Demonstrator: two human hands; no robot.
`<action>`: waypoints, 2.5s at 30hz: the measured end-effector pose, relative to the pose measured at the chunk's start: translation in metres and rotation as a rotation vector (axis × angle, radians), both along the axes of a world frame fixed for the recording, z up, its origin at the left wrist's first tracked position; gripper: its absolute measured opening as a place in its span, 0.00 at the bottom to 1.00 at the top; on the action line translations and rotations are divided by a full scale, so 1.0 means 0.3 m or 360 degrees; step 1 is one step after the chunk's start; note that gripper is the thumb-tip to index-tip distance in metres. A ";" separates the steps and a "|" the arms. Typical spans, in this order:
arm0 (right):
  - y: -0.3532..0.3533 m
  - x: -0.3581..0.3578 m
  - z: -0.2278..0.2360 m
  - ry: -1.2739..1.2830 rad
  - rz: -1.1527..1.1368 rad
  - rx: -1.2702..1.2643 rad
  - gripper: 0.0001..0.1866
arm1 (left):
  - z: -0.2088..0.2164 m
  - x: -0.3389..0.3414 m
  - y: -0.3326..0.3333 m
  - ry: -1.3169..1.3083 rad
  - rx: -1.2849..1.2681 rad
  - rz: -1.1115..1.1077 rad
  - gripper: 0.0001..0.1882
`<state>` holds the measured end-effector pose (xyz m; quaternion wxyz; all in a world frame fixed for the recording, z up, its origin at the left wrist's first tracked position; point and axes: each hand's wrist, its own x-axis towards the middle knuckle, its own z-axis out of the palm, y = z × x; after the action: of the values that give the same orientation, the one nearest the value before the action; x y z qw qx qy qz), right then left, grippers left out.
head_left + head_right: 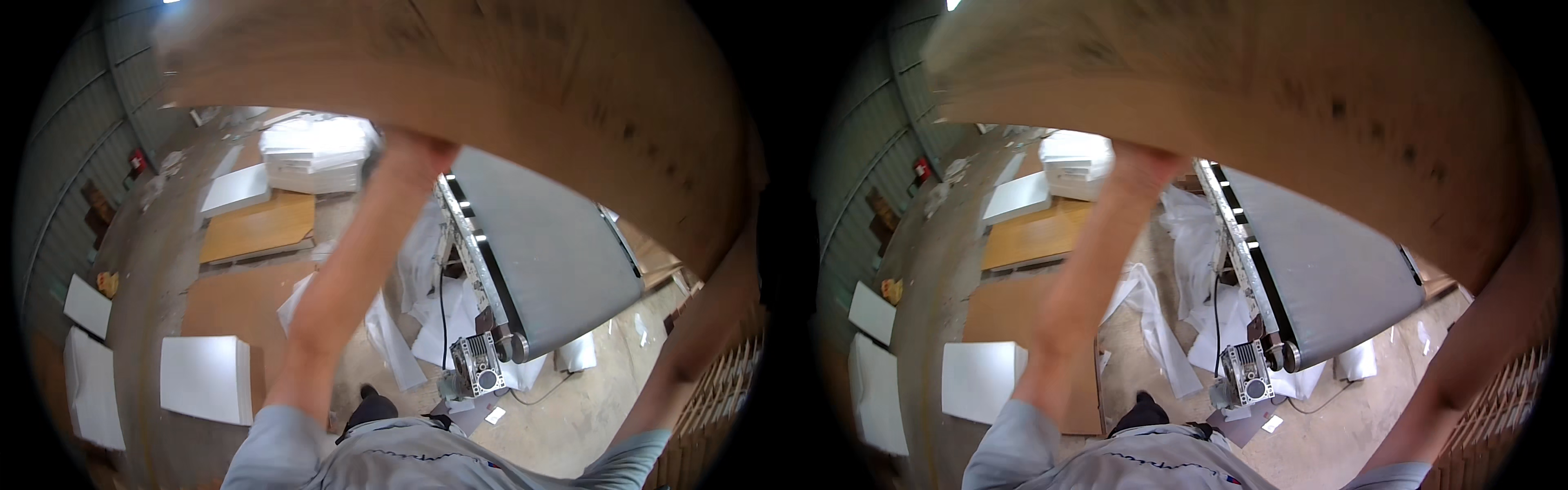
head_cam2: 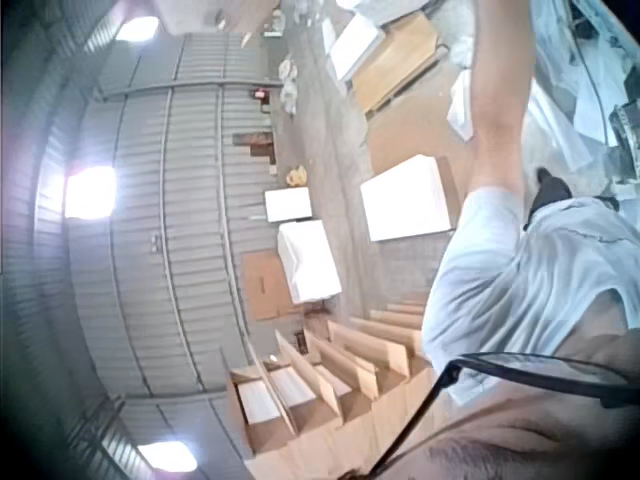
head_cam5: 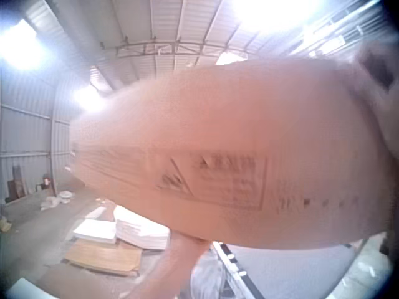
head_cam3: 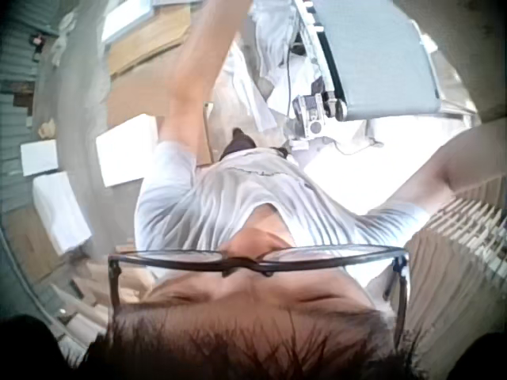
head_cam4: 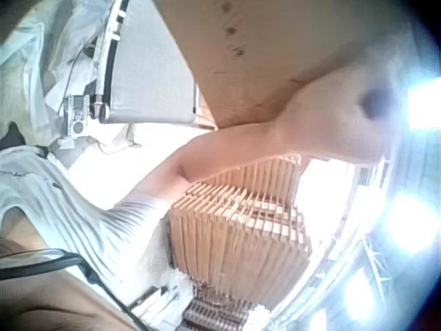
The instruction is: The person picks up a flat cardboard box from a stack, places it on a conveyor belt, and inserts a foam frame. Then, the person retrieves a white furniture panel from the floor, places it inside the foam frame, and covers it with a layer of thin foam sheeting. This process is repeated with a second panel and box.
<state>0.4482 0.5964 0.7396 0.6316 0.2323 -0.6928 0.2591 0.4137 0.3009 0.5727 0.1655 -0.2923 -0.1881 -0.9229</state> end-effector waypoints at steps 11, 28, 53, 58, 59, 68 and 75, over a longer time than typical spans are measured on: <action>-0.393 -0.542 -1.464 -0.1278 -0.0059 0.0773 0.08 | -1.397 0.552 -0.448 -0.1941 -0.0097 -0.0585 0.20; -0.662 -1.068 -1.737 -0.1877 -0.0763 0.0618 0.24 | -1.526 0.176 -1.445 -0.1988 -0.0006 0.0448 0.11; -0.754 -0.909 -1.611 -0.1962 -0.0378 0.0428 0.12 | -1.064 -1.892 -1.339 -0.1424 -0.1333 0.0992 0.09; -0.818 -1.269 -1.536 -0.1284 0.0027 0.0604 0.14 | -0.740 -2.101 -1.274 -0.1153 -0.1237 0.0893 0.18; -0.786 -1.372 -1.539 -0.1286 -0.0019 0.0632 0.16 | -0.701 -2.114 -1.259 -0.1110 -0.1294 0.0820 0.20; -0.389 -2.639 -1.000 0.0173 -0.1050 0.0482 0.33 | -1.187 -1.847 -1.097 -0.0820 -0.3498 0.1581 0.24; -0.015 -3.150 -1.549 -0.0641 -0.1411 0.0208 0.36 | -1.243 -1.892 -1.082 -0.0953 -0.3423 0.1528 0.17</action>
<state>-0.4968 0.5918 0.2748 0.5188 -0.1006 -0.8481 -0.0388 -0.1538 -0.0236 0.1999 0.1135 0.0438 -0.9776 -0.1717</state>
